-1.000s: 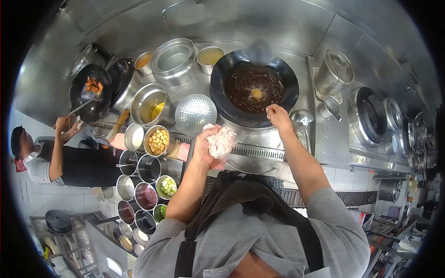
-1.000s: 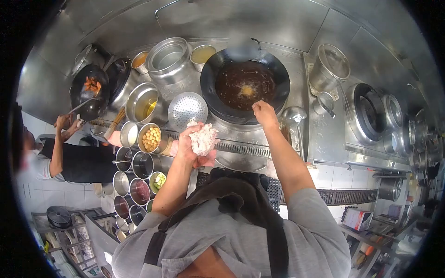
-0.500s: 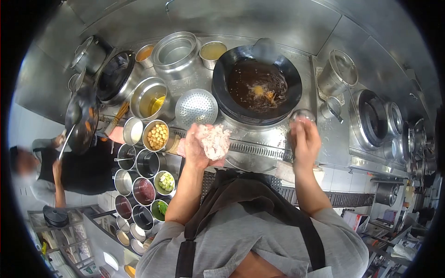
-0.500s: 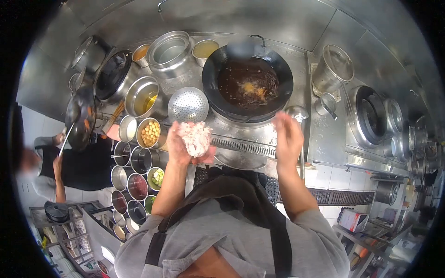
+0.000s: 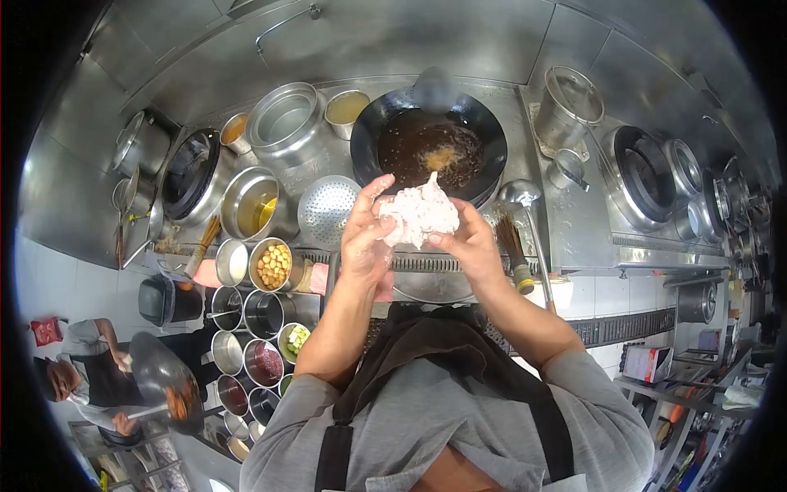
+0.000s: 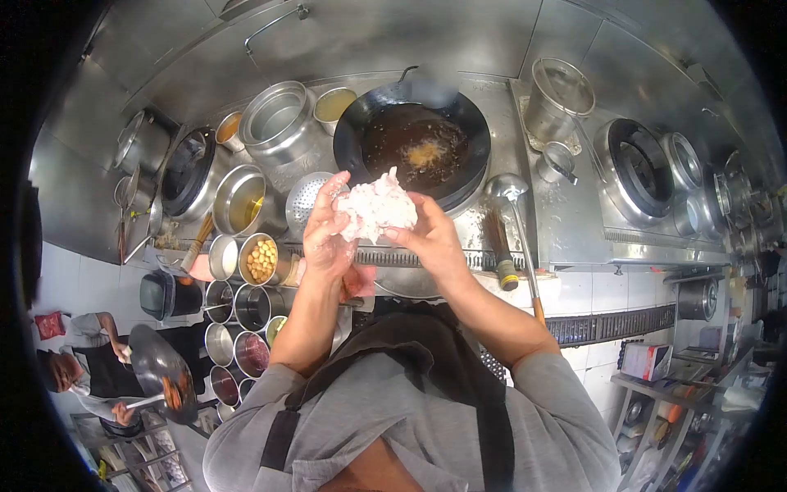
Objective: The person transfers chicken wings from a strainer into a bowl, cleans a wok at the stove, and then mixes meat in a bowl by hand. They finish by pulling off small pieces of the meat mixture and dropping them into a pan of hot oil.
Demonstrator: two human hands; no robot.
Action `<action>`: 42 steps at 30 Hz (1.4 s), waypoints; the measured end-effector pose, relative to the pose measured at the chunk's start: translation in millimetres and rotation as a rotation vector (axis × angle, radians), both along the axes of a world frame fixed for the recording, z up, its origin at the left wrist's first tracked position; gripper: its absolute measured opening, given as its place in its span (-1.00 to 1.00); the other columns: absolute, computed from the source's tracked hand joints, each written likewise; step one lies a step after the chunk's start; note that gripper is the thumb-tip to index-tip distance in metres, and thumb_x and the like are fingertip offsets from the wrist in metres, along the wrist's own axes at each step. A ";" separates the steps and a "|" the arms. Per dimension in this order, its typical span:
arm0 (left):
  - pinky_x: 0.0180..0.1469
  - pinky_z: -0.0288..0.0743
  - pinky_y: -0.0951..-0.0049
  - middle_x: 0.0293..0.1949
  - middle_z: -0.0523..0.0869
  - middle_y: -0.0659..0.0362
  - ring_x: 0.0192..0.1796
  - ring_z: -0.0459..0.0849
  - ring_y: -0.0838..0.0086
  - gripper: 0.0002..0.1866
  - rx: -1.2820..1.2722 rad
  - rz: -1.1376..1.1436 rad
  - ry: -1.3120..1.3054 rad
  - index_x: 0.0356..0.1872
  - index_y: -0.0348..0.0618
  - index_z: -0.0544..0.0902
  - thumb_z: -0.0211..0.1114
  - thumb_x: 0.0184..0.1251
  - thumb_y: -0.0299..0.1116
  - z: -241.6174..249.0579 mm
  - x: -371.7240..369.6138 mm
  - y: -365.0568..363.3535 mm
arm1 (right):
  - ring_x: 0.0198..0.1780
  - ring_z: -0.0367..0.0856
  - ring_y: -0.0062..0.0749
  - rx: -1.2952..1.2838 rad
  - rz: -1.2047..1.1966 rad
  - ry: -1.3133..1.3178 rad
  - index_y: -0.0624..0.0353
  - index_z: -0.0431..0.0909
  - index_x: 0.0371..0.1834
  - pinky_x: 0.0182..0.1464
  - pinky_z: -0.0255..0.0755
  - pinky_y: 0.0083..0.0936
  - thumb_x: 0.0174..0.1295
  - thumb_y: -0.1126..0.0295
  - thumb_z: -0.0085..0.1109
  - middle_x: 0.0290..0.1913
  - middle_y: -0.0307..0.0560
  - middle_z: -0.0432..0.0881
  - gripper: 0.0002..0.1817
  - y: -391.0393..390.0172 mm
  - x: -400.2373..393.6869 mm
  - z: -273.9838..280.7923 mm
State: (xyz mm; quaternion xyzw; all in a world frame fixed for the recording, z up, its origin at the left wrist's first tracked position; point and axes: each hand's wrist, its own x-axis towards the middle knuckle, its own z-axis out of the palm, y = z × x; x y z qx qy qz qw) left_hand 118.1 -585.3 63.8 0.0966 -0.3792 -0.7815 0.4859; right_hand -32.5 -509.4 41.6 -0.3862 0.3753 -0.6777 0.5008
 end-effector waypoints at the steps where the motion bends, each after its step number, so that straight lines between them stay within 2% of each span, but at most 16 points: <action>1: 0.04 0.51 0.25 -0.10 0.61 0.00 -0.02 0.62 0.29 -0.62 -0.003 -0.059 0.054 0.15 -0.16 0.40 0.13 0.32 -0.36 -1.5 2.8 -4.2 | 0.05 0.53 -0.45 -0.082 -0.008 0.095 0.33 0.35 0.15 0.05 0.48 -0.48 0.08 0.52 0.32 0.03 -0.07 0.55 -0.45 -0.7 -1.3 6.5; 2: 0.04 0.51 0.25 -0.10 0.61 0.00 -0.02 0.62 0.29 -0.62 -0.005 -0.056 0.055 0.15 -0.16 0.40 0.13 0.32 -0.36 -2.8 4.0 -8.4 | 0.00 0.54 -0.48 -0.100 -0.014 0.126 0.33 0.40 0.09 0.06 0.44 -0.49 0.05 0.53 0.32 -0.03 -0.11 0.58 -0.50 -1.3 0.3 13.6; 4: -0.09 0.58 0.26 -0.15 0.64 0.04 -0.14 0.66 0.29 -0.65 0.394 -0.045 0.004 0.11 -0.12 0.42 0.15 0.33 -0.33 1.2 5.5 -17.5 | -0.03 0.55 -0.47 -0.124 -0.070 0.344 0.34 0.44 0.03 0.03 0.44 -0.49 0.01 0.54 0.32 -0.07 -0.11 0.58 -0.53 -5.7 -1.3 16.7; 5: -0.09 0.58 0.26 -0.15 0.64 0.04 -0.14 0.66 0.29 -0.65 0.391 -0.037 0.007 0.11 -0.12 0.42 0.15 0.33 -0.33 -8.8 6.4 -24.9 | -0.06 0.56 -0.46 -0.144 -0.133 0.561 0.34 0.47 -0.02 0.00 0.44 -0.49 -0.03 0.55 0.32 -0.10 -0.11 0.59 -0.56 -7.6 -2.1 18.2; 7: -0.14 0.62 0.21 -0.21 0.66 0.10 -0.22 0.68 0.29 -0.67 0.244 -0.023 0.012 0.06 -0.13 0.43 0.15 0.34 -0.27 -31.3 7.8 -39.7 | -0.09 0.57 -0.43 -0.185 -0.107 0.623 0.34 0.50 -0.06 -0.05 0.44 -0.49 -0.07 0.54 0.32 -0.13 -0.10 0.59 -0.58 -11.2 -2.0 28.1; 8: 0.02 0.57 0.07 -0.12 0.63 0.09 -0.05 0.65 0.24 -0.57 0.106 0.041 -0.110 0.14 -0.12 0.39 0.18 0.31 -0.21 -36.1 9.3 -37.1 | -0.12 0.58 -0.40 -0.220 -0.091 0.684 0.33 0.52 -0.11 -0.09 0.44 -0.49 -0.11 0.54 0.31 -0.16 -0.10 0.59 -0.59 -13.5 -2.3 33.5; 12: 0.26 0.37 0.09 0.12 0.50 -0.01 0.25 0.43 0.13 -0.28 0.160 -0.165 0.072 0.33 -0.17 0.24 0.28 0.19 -0.13 -10.5 12.5 -25.2 | -0.20 0.60 -0.25 -0.163 0.010 0.750 0.29 0.55 -0.13 -0.16 0.45 -0.45 -0.13 0.52 0.31 -0.20 -0.05 0.59 -0.60 -18.3 -6.1 44.3; 16: 0.20 0.44 0.17 0.09 0.53 -0.04 0.15 0.53 0.17 -0.35 0.213 -0.356 -0.012 0.26 -0.26 0.32 0.29 0.15 -0.22 -16.6 25.0 -22.7 | -0.22 0.59 -0.04 -0.079 0.086 0.979 0.25 0.55 -0.12 -0.19 0.45 -0.37 -0.11 0.45 0.30 -0.20 0.04 0.58 -0.60 -30.9 -7.3 49.0; 20: -0.07 0.62 0.36 -0.06 0.61 0.06 -0.05 0.65 0.36 -0.51 0.116 -0.168 -0.304 0.10 -0.27 0.43 0.32 0.10 -0.46 -35.6 19.3 -13.8 | -0.23 0.58 0.07 -0.162 0.019 1.244 0.25 0.54 -0.07 -0.20 0.46 -0.33 -0.07 0.40 0.30 -0.16 0.08 0.59 -0.57 -39.7 -4.7 30.3; 23: -0.15 0.64 0.39 -0.15 0.65 0.08 -0.14 0.69 0.37 -0.59 0.160 -0.140 -0.336 0.02 -0.27 0.48 0.29 0.09 -0.52 -48.9 18.2 -11.4 | -0.29 0.57 0.01 -0.163 -0.058 1.105 0.25 0.50 0.02 -0.20 0.48 -0.36 -0.08 0.41 0.34 -0.12 0.10 0.58 -0.49 -31.5 -0.3 20.5; 24: -0.15 0.65 0.36 -0.18 0.66 0.07 -0.16 0.69 0.35 -0.65 0.242 -0.127 -0.335 -0.04 -0.26 0.50 0.25 0.09 -0.55 -45.3 18.0 -9.8 | -0.35 0.59 -0.25 -0.027 0.057 0.954 0.27 0.46 0.09 -0.24 0.50 -0.46 -0.07 0.42 0.39 -0.05 0.05 0.59 -0.42 -25.8 -5.1 23.8; 25: -0.15 0.65 0.36 -0.18 0.66 0.07 -0.16 0.69 0.35 -0.65 0.247 -0.125 -0.334 -0.04 -0.26 0.50 0.25 0.09 -0.55 -45.5 17.4 -8.2 | -0.35 0.59 -0.25 -0.023 0.063 0.954 0.27 0.46 0.09 -0.24 0.50 -0.46 -0.07 0.42 0.39 -0.05 0.05 0.59 -0.42 -22.0 -8.8 19.9; 28: -0.16 0.65 0.34 -0.16 0.66 0.05 -0.15 0.69 0.34 -0.68 0.366 -0.069 -0.241 -0.08 -0.25 0.50 0.24 0.08 -0.57 -46.8 15.1 -7.7 | -0.39 0.55 -0.61 0.104 -0.001 0.586 0.31 0.41 0.19 -0.33 0.46 -0.64 -0.05 0.43 0.42 -0.04 -0.05 0.61 -0.34 -18.5 -15.4 -0.7; 33: -0.14 0.64 0.38 -0.20 0.67 0.06 -0.19 0.70 0.37 -0.64 0.359 -0.055 -0.191 -0.09 -0.24 0.50 0.25 0.03 -0.70 -55.6 9.2 -7.6 | -0.43 0.54 -0.61 0.300 0.141 0.405 0.36 0.45 0.13 -0.37 0.45 -0.63 0.04 0.39 0.37 -0.17 -0.02 0.64 -0.44 -15.0 -9.9 -19.2; 36: -0.13 0.64 0.38 -0.21 0.67 0.06 -0.18 0.69 0.38 -0.61 0.307 0.017 -0.257 -0.09 -0.24 0.49 0.25 -0.01 -0.74 -61.3 5.2 -5.0 | -0.46 0.53 -0.62 0.290 0.106 0.636 0.36 0.49 0.04 -0.43 0.42 -0.63 0.11 0.33 0.34 -0.33 -0.10 0.65 -0.53 -14.8 -8.4 -23.9; 42: -0.25 0.68 0.32 -0.19 0.67 0.04 -0.23 0.70 0.33 -0.58 0.314 0.084 -0.218 -0.08 -0.19 0.48 0.26 -0.03 -0.74 -59.1 3.8 -8.0 | -0.59 0.44 -0.68 0.325 0.162 0.279 0.27 0.53 -0.18 -0.55 0.29 -0.70 0.17 0.31 0.29 -0.56 -0.29 0.54 -0.72 -12.6 -7.9 -19.3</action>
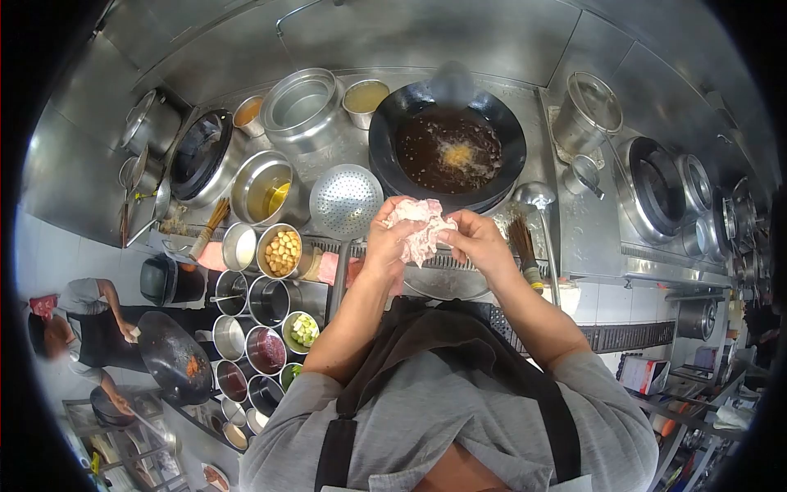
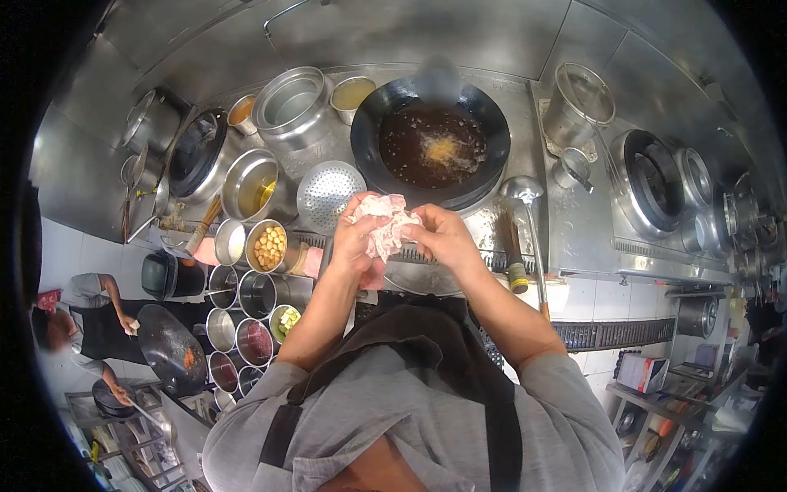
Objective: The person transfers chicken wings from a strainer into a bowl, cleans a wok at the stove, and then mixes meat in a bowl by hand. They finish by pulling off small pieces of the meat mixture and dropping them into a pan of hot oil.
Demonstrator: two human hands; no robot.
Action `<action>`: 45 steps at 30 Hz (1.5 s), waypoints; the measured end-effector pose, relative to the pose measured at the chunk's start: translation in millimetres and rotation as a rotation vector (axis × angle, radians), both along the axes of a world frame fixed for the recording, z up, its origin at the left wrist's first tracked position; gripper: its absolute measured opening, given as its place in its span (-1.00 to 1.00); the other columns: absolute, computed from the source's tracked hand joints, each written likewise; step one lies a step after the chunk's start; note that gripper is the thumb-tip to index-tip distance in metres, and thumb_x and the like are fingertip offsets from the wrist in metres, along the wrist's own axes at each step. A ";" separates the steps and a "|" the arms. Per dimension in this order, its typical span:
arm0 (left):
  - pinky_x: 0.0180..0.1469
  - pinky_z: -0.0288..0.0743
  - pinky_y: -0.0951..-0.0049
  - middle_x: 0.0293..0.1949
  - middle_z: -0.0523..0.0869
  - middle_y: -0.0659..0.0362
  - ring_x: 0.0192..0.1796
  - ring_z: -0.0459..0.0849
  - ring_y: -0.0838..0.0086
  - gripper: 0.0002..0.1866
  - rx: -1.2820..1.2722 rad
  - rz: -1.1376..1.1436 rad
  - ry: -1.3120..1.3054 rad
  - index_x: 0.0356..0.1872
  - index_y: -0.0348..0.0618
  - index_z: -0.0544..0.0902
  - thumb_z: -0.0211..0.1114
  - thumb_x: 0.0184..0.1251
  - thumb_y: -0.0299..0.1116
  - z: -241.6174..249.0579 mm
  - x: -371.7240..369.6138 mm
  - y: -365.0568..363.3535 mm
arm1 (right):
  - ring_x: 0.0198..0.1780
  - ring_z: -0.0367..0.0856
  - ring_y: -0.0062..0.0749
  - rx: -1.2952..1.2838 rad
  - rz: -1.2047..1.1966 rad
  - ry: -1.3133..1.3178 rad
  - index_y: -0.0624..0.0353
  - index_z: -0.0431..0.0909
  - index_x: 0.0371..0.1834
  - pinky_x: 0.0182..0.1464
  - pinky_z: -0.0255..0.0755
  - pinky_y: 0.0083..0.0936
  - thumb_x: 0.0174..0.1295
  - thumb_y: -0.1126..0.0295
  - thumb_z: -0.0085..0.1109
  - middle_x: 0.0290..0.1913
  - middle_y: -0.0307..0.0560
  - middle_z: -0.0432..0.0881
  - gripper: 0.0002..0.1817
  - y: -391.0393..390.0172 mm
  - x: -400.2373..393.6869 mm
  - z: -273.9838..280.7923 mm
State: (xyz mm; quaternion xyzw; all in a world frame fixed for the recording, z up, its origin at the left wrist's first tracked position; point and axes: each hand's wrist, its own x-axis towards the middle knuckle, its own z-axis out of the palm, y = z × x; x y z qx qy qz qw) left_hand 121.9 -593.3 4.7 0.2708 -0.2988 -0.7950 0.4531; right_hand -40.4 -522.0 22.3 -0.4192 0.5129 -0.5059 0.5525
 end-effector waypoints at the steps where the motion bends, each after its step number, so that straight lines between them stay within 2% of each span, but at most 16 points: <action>1: -0.25 0.68 0.32 -0.19 0.67 0.04 -0.23 0.70 0.33 -0.58 0.000 0.004 0.000 -0.08 -0.19 0.48 0.26 -0.03 -0.74 2.3 0.1 -0.5 | -0.60 0.43 -0.70 0.030 0.015 -0.015 0.26 0.53 -0.19 -0.56 0.27 -0.71 0.19 0.32 0.26 -0.58 -0.30 0.53 -0.75 1.0 -1.7 4.7; 6: -0.20 0.67 0.36 -0.21 0.67 0.05 -0.21 0.71 0.35 -0.60 0.030 -0.011 0.027 -0.08 -0.23 0.47 0.25 0.00 -0.75 15.1 3.7 0.1 | -0.59 0.44 -0.68 0.066 0.022 -0.162 0.28 0.50 -0.15 -0.58 0.29 -0.70 0.24 0.36 0.21 -0.58 -0.28 0.51 -0.76 1.5 -5.9 5.4; 11: -0.17 0.66 0.36 -0.20 0.67 0.06 -0.19 0.70 0.36 -0.61 -0.030 0.066 0.027 -0.10 -0.22 0.49 0.23 0.00 -0.76 16.7 6.7 -3.1 | -0.37 0.62 -0.49 -0.050 -0.083 -0.298 0.35 0.41 0.11 -0.39 0.49 -0.63 0.25 0.37 0.17 -0.21 -0.03 0.61 -0.59 3.5 3.9 -6.3; 12: -0.16 0.65 0.37 -0.19 0.67 0.07 -0.18 0.70 0.38 -0.61 -0.058 0.089 0.020 -0.11 -0.21 0.49 0.23 0.00 -0.76 16.5 6.8 -3.8 | -0.37 0.62 -0.49 -0.050 -0.082 -0.298 0.35 0.41 0.11 -0.39 0.49 -0.63 0.25 0.37 0.17 -0.21 -0.03 0.61 -0.59 4.6 5.6 -6.2; 14: -0.14 0.65 0.38 -0.19 0.67 0.07 -0.18 0.69 0.39 -0.62 -0.083 0.105 -0.021 -0.11 -0.22 0.50 0.23 -0.01 -0.76 16.7 5.4 -1.5 | -0.28 0.62 -0.50 -0.102 -0.066 -0.129 0.34 0.36 0.19 -0.31 0.51 -0.60 0.24 0.36 0.19 -0.06 0.03 0.59 -0.51 7.2 7.2 -5.7; 15: -0.13 0.64 0.40 -0.19 0.67 0.08 -0.18 0.69 0.40 -0.62 -0.107 0.120 -0.063 -0.12 -0.22 0.50 0.22 -0.01 -0.77 16.6 3.9 0.4 | -0.28 0.62 -0.50 -0.101 -0.070 -0.128 0.34 0.36 0.19 -0.31 0.51 -0.60 0.24 0.36 0.19 -0.06 0.03 0.59 -0.51 6.7 8.1 -6.8; 17: -0.13 0.64 0.40 -0.19 0.67 0.08 -0.18 0.69 0.40 -0.61 -0.129 0.084 -0.057 -0.12 -0.22 0.50 0.22 -0.02 -0.77 13.4 1.1 5.4 | -0.34 0.60 -0.54 -0.192 -0.043 0.136 0.33 0.36 0.20 -0.32 0.47 -0.61 0.22 0.34 0.21 -0.18 -0.01 0.63 -0.49 4.4 10.0 -10.1; 18: -0.13 0.63 0.41 -0.19 0.67 0.09 -0.18 0.68 0.41 -0.61 -0.154 0.054 -0.051 -0.12 -0.23 0.50 0.22 -0.03 -0.77 13.3 -0.3 6.5 | -0.42 0.57 -0.59 -0.126 -0.019 0.136 0.32 0.41 0.13 -0.35 0.43 -0.65 0.22 0.34 0.22 -0.36 -0.11 0.64 -0.55 3.3 9.1 -9.4; 19: -0.13 0.63 0.41 -0.19 0.67 0.09 -0.18 0.68 0.41 -0.61 -0.155 0.051 -0.051 -0.12 -0.23 0.50 0.22 -0.03 -0.77 13.7 -1.1 6.6 | -0.42 0.57 -0.59 -0.126 -0.022 0.137 0.32 0.41 0.13 -0.35 0.43 -0.65 0.22 0.34 0.22 -0.36 -0.11 0.64 -0.55 2.9 7.3 -9.3; 21: -0.14 0.64 0.40 -0.20 0.66 0.09 -0.18 0.68 0.41 -0.60 -0.123 0.018 -0.008 -0.12 -0.23 0.50 0.21 -0.05 -0.78 15.3 -1.3 8.0 | -0.52 0.51 -0.64 -0.110 0.021 -0.021 0.30 0.46 -0.01 -0.44 0.37 -0.68 0.21 0.35 0.22 -0.54 -0.24 0.58 -0.66 4.3 3.5 -9.8; 27: -0.14 0.64 0.37 -0.19 0.66 0.06 -0.18 0.68 0.38 -0.58 -0.031 0.007 0.033 -0.12 -0.21 0.49 0.20 -0.07 -0.78 18.5 0.3 5.7 | -0.65 0.38 -0.72 -0.051 0.008 -0.027 0.27 0.50 -0.17 -0.60 0.21 -0.72 0.19 0.39 0.23 -0.63 -0.30 0.49 -0.78 10.4 -4.5 0.8; 34: -0.14 0.67 0.28 -0.18 0.66 0.01 -0.20 0.69 0.29 -0.59 0.015 0.034 0.120 -0.11 -0.20 0.46 0.12 -0.05 -0.77 29.3 12.9 -3.5 | -0.68 0.37 -0.71 0.017 0.022 -0.132 0.22 0.53 -0.24 -0.64 0.19 -0.74 0.16 0.41 0.27 -0.64 -0.31 0.49 -0.82 19.3 -16.7 8.0; 37: -0.17 0.68 0.25 -0.18 0.66 -0.01 -0.23 0.70 0.25 -0.58 -0.001 -0.011 0.059 -0.10 -0.20 0.45 0.12 -0.06 -0.76 36.0 27.0 -14.9 | -0.65 0.42 -0.68 0.033 -0.038 -0.170 0.18 0.52 -0.26 -0.61 0.27 -0.72 0.15 0.42 0.28 -0.58 -0.27 0.52 -0.84 21.2 -24.6 9.9; 39: -0.22 0.69 0.23 -0.18 0.66 -0.01 -0.25 0.71 0.24 -0.58 -0.051 0.025 0.030 -0.10 -0.20 0.46 0.15 -0.07 -0.76 39.1 27.9 -16.9 | -0.58 0.49 -0.56 -0.019 -0.136 -0.221 0.17 0.46 -0.33 -0.56 0.36 -0.63 0.17 0.50 0.21 -0.40 -0.10 0.60 -0.89 16.2 -20.7 7.5; 42: -0.23 0.69 0.22 -0.18 0.67 0.00 -0.24 0.71 0.25 -0.58 -0.065 0.027 0.045 -0.11 -0.19 0.46 0.16 -0.07 -0.75 30.9 24.9 -15.4 | -0.54 0.55 -0.49 -0.060 -0.252 -0.335 0.14 0.43 -0.36 -0.53 0.42 -0.60 0.17 0.50 0.22 -0.29 -0.01 0.62 -0.88 4.8 -15.7 -5.9; 45: -0.23 0.69 0.22 -0.17 0.67 0.00 -0.24 0.71 0.25 -0.58 0.003 0.021 0.036 -0.11 -0.20 0.47 0.17 -0.08 -0.75 22.7 26.6 -11.1 | -0.49 0.56 -0.50 -0.078 -0.292 -0.282 0.14 0.41 -0.41 -0.54 0.40 -0.60 0.17 0.40 0.27 -0.32 -0.11 0.59 -0.82 -1.4 -21.4 -20.9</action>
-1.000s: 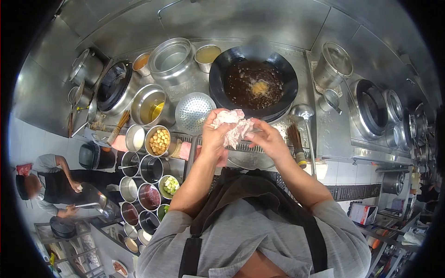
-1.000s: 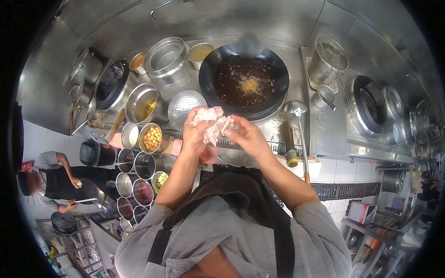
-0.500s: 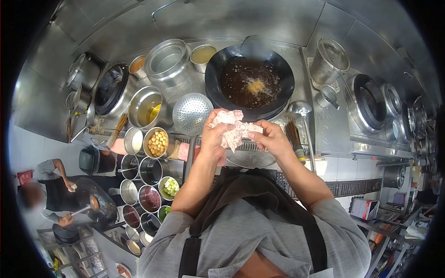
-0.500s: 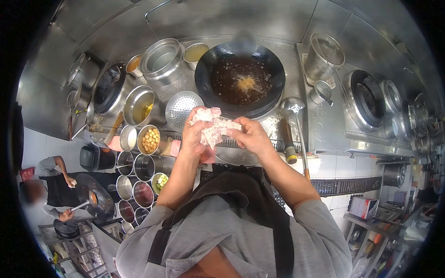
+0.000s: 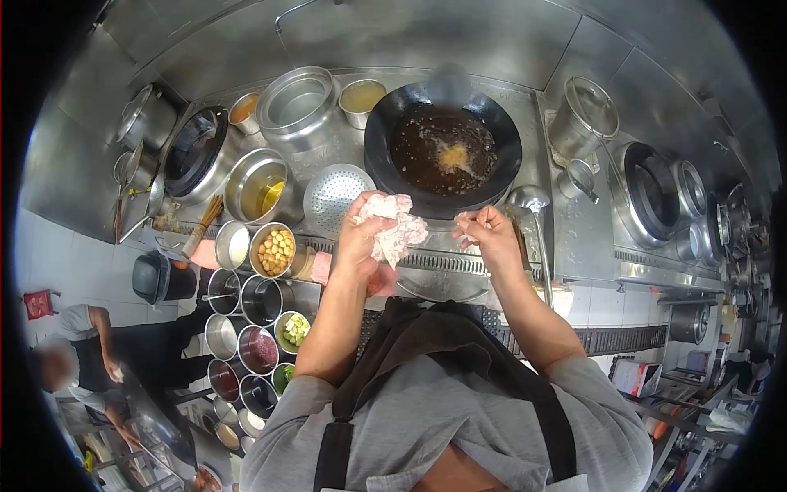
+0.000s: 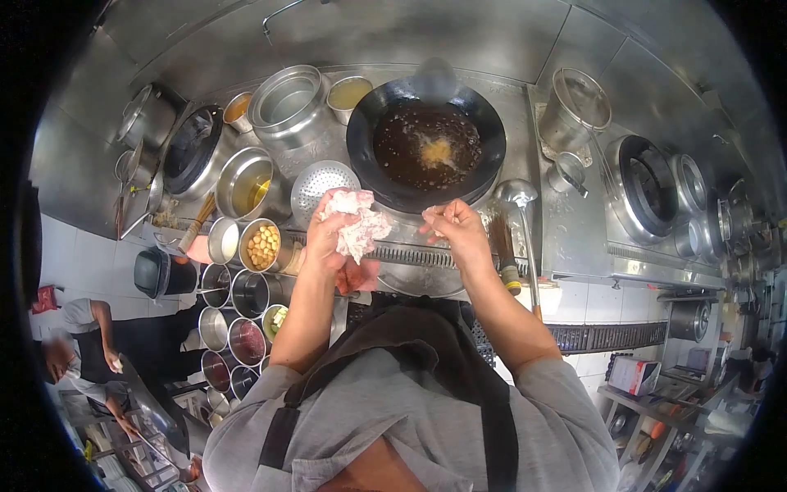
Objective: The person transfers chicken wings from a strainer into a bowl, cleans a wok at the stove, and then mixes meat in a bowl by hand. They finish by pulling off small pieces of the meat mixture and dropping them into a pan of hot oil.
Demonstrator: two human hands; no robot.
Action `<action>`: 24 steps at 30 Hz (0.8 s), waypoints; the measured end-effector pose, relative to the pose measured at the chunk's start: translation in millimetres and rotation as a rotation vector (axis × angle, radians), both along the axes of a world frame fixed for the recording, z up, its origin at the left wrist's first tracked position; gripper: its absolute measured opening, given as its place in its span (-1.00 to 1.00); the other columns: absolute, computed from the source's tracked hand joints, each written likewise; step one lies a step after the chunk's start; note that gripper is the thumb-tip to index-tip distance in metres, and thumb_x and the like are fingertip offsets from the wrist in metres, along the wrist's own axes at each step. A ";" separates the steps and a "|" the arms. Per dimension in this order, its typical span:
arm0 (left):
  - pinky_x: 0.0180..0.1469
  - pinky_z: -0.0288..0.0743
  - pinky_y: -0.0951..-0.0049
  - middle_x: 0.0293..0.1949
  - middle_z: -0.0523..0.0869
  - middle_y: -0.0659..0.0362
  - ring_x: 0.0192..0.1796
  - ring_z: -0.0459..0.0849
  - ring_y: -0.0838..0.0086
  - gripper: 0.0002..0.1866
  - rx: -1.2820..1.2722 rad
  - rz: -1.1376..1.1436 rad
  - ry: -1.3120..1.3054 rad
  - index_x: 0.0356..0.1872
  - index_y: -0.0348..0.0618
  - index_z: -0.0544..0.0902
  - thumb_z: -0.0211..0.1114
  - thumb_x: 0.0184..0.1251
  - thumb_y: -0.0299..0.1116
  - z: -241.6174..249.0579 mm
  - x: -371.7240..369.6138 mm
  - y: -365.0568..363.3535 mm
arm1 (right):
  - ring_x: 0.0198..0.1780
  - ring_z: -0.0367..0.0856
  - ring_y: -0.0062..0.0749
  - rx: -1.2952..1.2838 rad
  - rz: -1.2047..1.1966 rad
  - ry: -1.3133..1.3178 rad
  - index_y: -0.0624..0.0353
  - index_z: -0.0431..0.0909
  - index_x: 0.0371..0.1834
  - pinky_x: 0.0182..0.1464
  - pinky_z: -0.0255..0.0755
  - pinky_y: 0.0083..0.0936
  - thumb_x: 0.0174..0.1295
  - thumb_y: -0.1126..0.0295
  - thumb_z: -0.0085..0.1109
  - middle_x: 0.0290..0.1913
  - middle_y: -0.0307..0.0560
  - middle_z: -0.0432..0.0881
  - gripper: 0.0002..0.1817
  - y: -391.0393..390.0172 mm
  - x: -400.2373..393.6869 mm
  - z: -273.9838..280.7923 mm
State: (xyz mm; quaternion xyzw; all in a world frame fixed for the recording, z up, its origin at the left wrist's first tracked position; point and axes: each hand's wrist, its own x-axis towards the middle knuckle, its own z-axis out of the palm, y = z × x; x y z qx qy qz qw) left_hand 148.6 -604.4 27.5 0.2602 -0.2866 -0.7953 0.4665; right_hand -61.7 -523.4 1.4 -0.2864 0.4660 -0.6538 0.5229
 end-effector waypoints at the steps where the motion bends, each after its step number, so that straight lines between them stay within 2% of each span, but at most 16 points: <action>1: -0.20 0.68 0.19 -0.17 0.67 -0.01 -0.23 0.70 0.23 -0.58 0.027 -0.030 0.001 -0.11 -0.20 0.46 0.15 -0.07 -0.75 -2.1 4.1 0.5 | -0.49 0.56 -0.50 0.002 0.003 0.002 0.14 0.41 -0.41 -0.54 0.40 -0.60 0.17 0.40 0.27 -0.32 -0.11 0.59 -0.82 -1.5 -2.4 -3.2; 4: -0.16 0.67 0.15 -0.14 0.66 -0.03 -0.19 0.69 0.20 -0.56 0.094 -0.013 0.010 -0.07 -0.20 0.43 0.14 -0.06 -0.74 -6.3 12.6 3.1 | -0.53 0.51 -0.54 0.056 -0.042 0.123 0.14 0.41 -0.42 -0.56 0.37 -0.61 0.15 0.37 0.30 -0.41 -0.15 0.58 -0.79 -8.6 -11.1 -10.9; 6: -0.14 0.66 0.13 -0.12 0.65 -0.05 -0.17 0.68 0.19 -0.55 0.099 -0.009 0.025 -0.05 -0.20 0.42 0.13 -0.06 -0.74 -15.3 17.1 1.8 | -0.57 0.44 -0.61 0.273 -0.022 0.360 0.13 0.43 -0.52 -0.59 0.29 -0.63 0.10 0.31 0.36 -0.54 -0.22 0.54 -0.74 -24.5 -23.0 -15.8; 7: -0.11 0.65 0.11 -0.10 0.64 -0.06 -0.14 0.68 0.18 -0.53 0.103 -0.009 0.039 -0.03 -0.20 0.40 0.12 -0.05 -0.74 -17.1 18.1 1.7 | -0.58 0.43 -0.51 0.387 0.016 0.570 0.19 0.44 -0.60 -0.55 0.32 -0.52 0.08 0.12 0.35 -0.64 -0.18 0.50 -0.60 -35.4 -32.3 -20.7; 8: -0.11 0.65 0.11 -0.10 0.64 -0.06 -0.14 0.68 0.18 -0.53 0.103 -0.004 0.039 -0.03 -0.20 0.40 0.12 -0.05 -0.74 -18.0 18.8 2.0 | -0.58 0.43 -0.51 0.386 0.020 0.571 0.19 0.44 -0.60 -0.55 0.32 -0.52 0.08 0.12 0.35 -0.64 -0.18 0.50 -0.60 -47.6 -37.0 -26.9; 10: -0.09 0.64 0.12 -0.08 0.62 -0.08 -0.12 0.67 0.17 -0.52 0.150 0.000 -0.001 0.00 -0.23 0.37 0.12 -0.05 -0.74 -16.9 19.2 3.3 | -0.55 0.49 -0.24 0.350 -0.030 1.064 0.26 0.44 -0.62 -0.44 0.38 -0.34 0.09 -0.08 0.26 -0.62 -0.02 0.53 -0.45 -68.3 -38.3 -23.8; 11: -0.09 0.64 0.12 -0.08 0.62 -0.08 -0.12 0.67 0.17 -0.52 0.153 0.005 -0.003 0.00 -0.23 0.37 0.12 -0.05 -0.74 -18.0 18.3 3.5 | -0.37 0.56 0.03 0.383 0.011 1.172 0.29 0.51 -0.51 -0.22 0.43 -0.23 0.13 -0.14 0.16 -0.49 0.10 0.59 -0.42 -75.9 -37.3 -18.4; 12: -0.10 0.64 0.14 -0.06 0.61 -0.06 -0.12 0.66 0.17 -0.56 0.163 0.015 -0.049 -0.02 -0.25 0.40 0.13 -0.03 -0.71 -19.4 17.1 3.9 | -0.37 0.56 0.03 0.383 0.018 1.170 0.29 0.51 -0.51 -0.22 0.43 -0.23 0.13 -0.14 0.16 -0.49 0.10 0.59 -0.42 -85.3 -40.6 -28.5; 14: -0.10 0.64 0.17 -0.05 0.60 -0.04 -0.11 0.66 0.17 -0.59 0.176 0.029 -0.099 -0.04 -0.26 0.43 0.13 -0.01 -0.69 -24.2 18.7 3.8 | -0.17 0.59 0.07 0.212 0.008 1.263 0.27 0.58 -0.38 -0.07 0.44 -0.23 0.19 -0.06 0.11 -0.32 0.15 0.64 -0.50 -103.4 -49.5 -57.5; 15: -0.11 0.64 0.18 -0.03 0.60 -0.05 -0.11 0.65 0.16 -0.60 0.162 0.020 -0.092 -0.04 -0.27 0.43 0.13 0.00 -0.68 -26.9 20.0 3.6 | 0.00 0.57 0.02 0.338 0.106 1.265 0.23 0.61 -0.20 0.07 0.41 -0.26 0.25 0.08 0.08 -0.13 0.14 0.64 -0.60 -107.6 -52.4 -56.0; 16: -0.11 0.64 0.19 -0.02 0.60 -0.05 -0.11 0.65 0.16 -0.60 0.148 0.011 -0.084 -0.03 -0.27 0.43 0.13 0.01 -0.67 -29.0 21.6 3.7 | 0.00 0.57 0.02 0.338 0.112 1.263 0.23 0.61 -0.20 0.07 0.41 -0.26 0.25 0.08 0.08 -0.13 0.14 0.64 -0.60 -106.6 -53.8 -56.0; 18: -0.10 0.63 0.19 -0.02 0.60 -0.05 -0.11 0.65 0.16 -0.61 0.164 0.016 -0.075 -0.03 -0.27 0.43 0.13 0.03 -0.67 -30.0 26.1 5.0 | 0.05 0.55 0.00 0.244 -0.023 1.113 0.21 0.61 -0.11 0.10 0.41 -0.29 0.28 0.20 0.06 -0.04 0.14 0.61 -0.68 -101.9 -59.4 -56.0; 19: -0.10 0.63 0.19 -0.02 0.60 -0.05 -0.10 0.65 0.16 -0.61 0.174 0.017 -0.063 -0.03 -0.27 0.43 0.13 0.04 -0.66 -29.2 27.7 5.8 | -0.02 0.62 -0.12 0.176 -0.070 1.226 0.23 0.57 -0.03 0.03 0.43 -0.43 0.32 0.26 0.06 -0.11 0.11 0.66 -0.70 -96.8 -63.5 -55.4; 20: -0.10 0.63 0.19 -0.02 0.60 -0.05 -0.10 0.65 0.16 -0.61 0.177 0.025 -0.060 -0.03 -0.27 0.43 0.13 0.04 -0.66 -27.9 28.3 6.3 | -0.02 0.62 -0.12 0.173 -0.061 1.229 0.23 0.57 -0.03 0.03 0.43 -0.43 0.32 0.26 0.06 -0.11 0.11 0.66 -0.70 -91.7 -67.9 -54.5; 22: -0.05 0.61 0.18 -0.01 0.59 -0.06 -0.07 0.64 0.16 -0.62 0.162 0.031 -0.043 -0.03 -0.27 0.43 0.13 0.06 -0.64 -24.7 28.9 6.4 | -0.05 0.64 -0.34 0.087 -0.226 0.972 0.29 0.56 -0.03 0.02 0.43 -0.52 0.32 0.37 0.07 -0.12 -0.01 0.68 -0.74 -80.3 -70.5 -47.2; 24: -0.02 0.60 0.17 0.00 0.59 -0.07 -0.06 0.63 0.15 -0.63 0.155 0.040 -0.019 -0.03 -0.27 0.42 0.13 0.07 -0.62 -21.1 27.3 7.0 | -0.08 0.60 -0.48 -0.050 -0.276 0.693 0.36 0.53 -0.01 -0.02 0.45 -0.56 0.30 0.46 0.09 -0.10 -0.07 0.65 -0.75 -59.2 -64.1 -23.5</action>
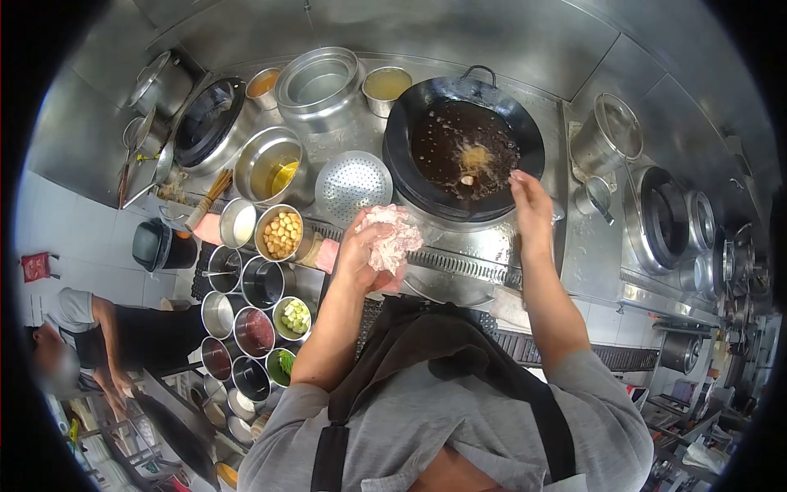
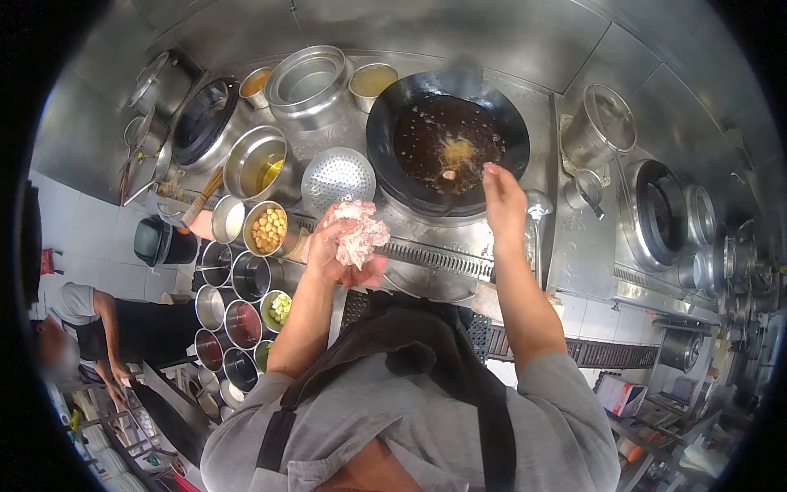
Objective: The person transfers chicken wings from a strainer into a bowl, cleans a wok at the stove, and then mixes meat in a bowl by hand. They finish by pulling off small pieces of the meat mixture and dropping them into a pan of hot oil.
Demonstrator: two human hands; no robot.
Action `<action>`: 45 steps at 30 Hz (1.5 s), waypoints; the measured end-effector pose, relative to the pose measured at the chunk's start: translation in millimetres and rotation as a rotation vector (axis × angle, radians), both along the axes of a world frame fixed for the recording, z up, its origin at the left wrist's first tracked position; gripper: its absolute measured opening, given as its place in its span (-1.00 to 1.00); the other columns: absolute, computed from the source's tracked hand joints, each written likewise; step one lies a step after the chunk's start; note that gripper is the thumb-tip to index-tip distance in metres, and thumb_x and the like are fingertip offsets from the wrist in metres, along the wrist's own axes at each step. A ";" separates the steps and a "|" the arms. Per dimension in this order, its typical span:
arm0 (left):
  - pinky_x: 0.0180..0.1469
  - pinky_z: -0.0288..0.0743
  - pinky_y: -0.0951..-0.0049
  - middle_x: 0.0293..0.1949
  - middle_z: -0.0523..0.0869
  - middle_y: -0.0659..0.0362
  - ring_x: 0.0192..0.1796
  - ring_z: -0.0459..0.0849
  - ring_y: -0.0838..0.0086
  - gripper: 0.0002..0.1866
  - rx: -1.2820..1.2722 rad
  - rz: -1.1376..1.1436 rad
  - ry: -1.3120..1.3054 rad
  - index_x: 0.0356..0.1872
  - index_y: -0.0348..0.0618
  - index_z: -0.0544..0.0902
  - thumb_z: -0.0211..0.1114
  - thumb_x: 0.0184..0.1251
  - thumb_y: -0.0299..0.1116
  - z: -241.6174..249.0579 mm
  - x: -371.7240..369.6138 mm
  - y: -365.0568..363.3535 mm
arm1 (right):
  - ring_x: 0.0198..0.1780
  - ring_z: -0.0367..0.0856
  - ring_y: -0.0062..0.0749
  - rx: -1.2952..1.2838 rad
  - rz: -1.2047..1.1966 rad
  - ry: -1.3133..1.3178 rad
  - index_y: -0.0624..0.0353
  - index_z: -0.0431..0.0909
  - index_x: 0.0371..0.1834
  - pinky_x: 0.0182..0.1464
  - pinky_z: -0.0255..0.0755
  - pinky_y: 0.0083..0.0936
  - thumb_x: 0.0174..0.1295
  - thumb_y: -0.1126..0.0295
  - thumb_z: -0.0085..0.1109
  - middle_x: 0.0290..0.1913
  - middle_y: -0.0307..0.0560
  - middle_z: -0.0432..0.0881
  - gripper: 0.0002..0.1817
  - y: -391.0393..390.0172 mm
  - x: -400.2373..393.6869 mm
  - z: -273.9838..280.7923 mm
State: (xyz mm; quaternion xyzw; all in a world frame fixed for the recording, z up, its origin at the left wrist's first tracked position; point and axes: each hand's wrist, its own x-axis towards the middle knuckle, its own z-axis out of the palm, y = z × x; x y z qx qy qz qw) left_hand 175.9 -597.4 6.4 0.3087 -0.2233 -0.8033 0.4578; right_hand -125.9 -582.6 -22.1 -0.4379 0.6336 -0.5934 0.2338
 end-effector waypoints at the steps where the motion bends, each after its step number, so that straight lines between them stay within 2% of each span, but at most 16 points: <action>1: 0.00 0.59 0.16 0.00 0.59 -0.07 -0.05 0.62 0.15 -0.64 -0.006 0.008 0.020 -0.03 -0.27 0.42 0.12 0.08 -0.59 2.0 -0.9 -0.1 | -0.10 0.61 -0.47 -0.057 0.005 -0.077 0.35 0.53 -0.01 -0.06 0.47 -0.57 0.28 0.50 0.10 -0.13 -0.05 0.65 -0.75 17.7 12.3 31.7; 4: -0.08 0.61 0.21 -0.06 0.61 -0.07 -0.11 0.66 0.18 -0.62 0.000 0.011 0.133 -0.02 -0.27 0.41 0.19 0.09 -0.54 8.6 0.7 -0.1 | -0.23 0.63 -0.44 -0.252 -0.061 -0.123 0.38 0.52 -0.02 -0.23 0.51 -0.59 0.18 0.59 0.17 -0.20 0.06 0.65 -0.72 79.9 49.9 97.1; 6: -0.08 0.61 0.20 -0.05 0.60 -0.09 -0.10 0.66 0.16 -0.62 -0.042 0.039 0.122 -0.02 -0.27 0.39 0.19 0.09 -0.52 31.0 2.5 10.5 | -0.36 0.62 -0.45 -0.460 0.119 0.027 0.38 0.54 -0.07 -0.34 0.49 -0.60 0.11 0.63 0.22 -0.27 0.07 0.65 -0.72 122.4 44.1 98.8; 10: -0.07 0.61 0.17 -0.05 0.58 -0.14 -0.08 0.65 0.12 -0.61 -0.159 -0.011 0.213 -0.03 -0.24 0.36 0.18 0.07 -0.48 61.1 6.3 23.7 | -0.47 0.56 -0.50 -0.304 0.332 0.320 0.35 0.58 -0.12 -0.46 0.39 -0.61 0.06 0.61 0.26 -0.38 -0.05 0.64 -0.73 120.9 65.5 109.7; 11: -0.07 0.62 0.22 -0.06 0.59 -0.14 -0.07 0.65 0.13 -0.60 -0.170 -0.046 0.240 -0.02 -0.24 0.38 0.18 0.06 -0.51 64.1 4.0 23.6 | -0.45 0.56 -0.55 -0.153 0.395 0.350 0.35 0.57 -0.11 -0.47 0.37 -0.64 0.07 0.53 0.30 -0.39 -0.06 0.63 -0.70 111.1 74.8 117.2; 13: -0.07 0.62 0.24 -0.07 0.59 -0.12 -0.07 0.65 0.14 -0.60 -0.185 -0.058 0.188 -0.01 -0.23 0.39 0.17 0.06 -0.53 55.0 -6.1 19.9 | -0.43 0.56 -0.59 0.004 0.452 0.077 0.33 0.57 -0.09 -0.47 0.38 -0.65 0.10 0.42 0.32 -0.39 -0.10 0.64 -0.68 91.6 93.7 93.1; 14: -0.07 0.62 0.26 -0.08 0.60 -0.11 -0.08 0.65 0.15 -0.60 -0.200 -0.058 0.137 0.00 -0.23 0.40 0.16 0.05 -0.55 49.3 -11.5 17.6 | -0.43 0.56 -0.59 0.002 0.443 0.078 0.33 0.57 -0.09 -0.47 0.38 -0.65 0.10 0.42 0.32 -0.39 -0.10 0.64 -0.68 81.2 100.9 84.1; 16: -0.07 0.61 0.29 -0.11 0.62 -0.05 -0.08 0.65 0.22 -0.59 -0.180 -0.100 0.168 -0.01 -0.22 0.43 0.17 0.02 -0.62 41.3 -20.0 14.4 | -0.48 0.54 -0.63 0.241 0.585 -0.391 0.32 0.57 -0.19 -0.51 0.38 -0.65 0.15 0.33 0.29 -0.43 -0.16 0.62 -0.72 63.5 108.8 70.4; 20: -0.09 0.59 0.35 -0.13 0.64 0.04 -0.10 0.65 0.33 -0.55 -0.205 -0.107 0.086 -0.05 -0.22 0.46 0.21 -0.05 -0.73 28.9 -31.0 14.4 | -0.54 0.52 -0.64 0.306 0.532 -0.319 0.27 0.55 -0.32 -0.56 0.35 -0.67 0.17 0.33 0.27 -0.51 -0.22 0.58 -0.79 54.5 110.3 55.9; 23: -0.11 0.60 0.36 -0.14 0.64 0.04 -0.13 0.66 0.33 -0.55 -0.238 -0.073 0.062 -0.05 -0.20 0.46 0.18 -0.04 -0.75 22.7 -33.6 15.2 | -0.58 0.51 -0.65 0.247 0.504 -0.442 0.25 0.52 -0.41 -0.60 0.33 -0.68 0.16 0.37 0.26 -0.58 -0.24 0.55 -0.83 53.3 112.3 51.7; 28: -0.11 0.64 0.27 -0.12 0.64 -0.03 -0.13 0.69 0.23 -0.57 -0.178 0.105 0.133 -0.07 -0.23 0.43 0.14 -0.03 -0.77 28.0 -32.8 9.7 | -0.56 0.50 -0.63 0.232 0.496 -0.528 0.25 0.52 -0.38 -0.55 0.37 -0.66 0.17 0.42 0.23 -0.56 -0.24 0.55 -0.87 58.3 104.3 42.1; 31: -0.02 0.62 0.18 -0.09 0.62 -0.06 -0.09 0.67 0.16 -0.59 -0.206 0.085 0.071 -0.08 -0.25 0.43 0.10 -0.05 -0.75 31.1 -15.3 -5.0 | -0.53 0.49 -0.61 0.196 0.523 -0.596 0.25 0.52 -0.32 -0.49 0.40 -0.65 0.19 0.43 0.22 -0.49 -0.21 0.56 -0.87 61.9 98.5 42.2; 37: -0.03 0.62 0.21 -0.05 0.61 -0.08 -0.08 0.67 0.16 -0.57 -0.139 0.031 0.126 -0.01 -0.30 0.41 0.09 0.00 -0.71 27.2 -18.4 -6.0 | -0.45 0.56 -0.51 0.077 0.403 -0.797 0.18 0.44 -0.32 -0.46 0.45 -0.61 0.20 0.48 0.22 -0.37 -0.16 0.56 -0.88 48.4 106.2 31.6; 40: -0.02 0.61 0.22 -0.02 0.61 -0.09 -0.06 0.66 0.17 -0.57 -0.107 -0.015 0.104 0.02 -0.31 0.41 0.10 0.03 -0.67 25.8 -21.6 -2.6 | -0.44 0.57 -0.50 0.048 0.436 -0.770 0.14 0.40 -0.36 -0.47 0.44 -0.62 0.19 0.46 0.24 -0.34 -0.18 0.55 -0.83 49.9 109.1 34.8; 41: -0.10 0.63 0.24 -0.09 0.64 -0.04 -0.14 0.69 0.21 -0.60 -0.062 -0.009 0.123 -0.05 -0.24 0.43 0.15 0.00 -0.68 26.9 -21.8 -1.7 | -0.44 0.57 -0.50 0.049 0.437 -0.771 0.14 0.40 -0.36 -0.47 0.44 -0.62 0.19 0.46 0.24 -0.34 -0.18 0.55 -0.83 50.2 108.1 34.9; 45: -0.11 0.63 0.27 -0.10 0.65 -0.04 -0.15 0.69 0.23 -0.63 -0.003 -0.069 0.102 -0.08 -0.24 0.45 0.14 0.00 -0.68 27.3 -21.5 0.4 | -0.43 0.57 -0.52 0.169 0.376 -0.634 0.18 0.46 -0.17 -0.49 0.42 -0.65 0.14 0.44 0.29 -0.33 -0.18 0.55 -0.76 50.0 99.0 40.7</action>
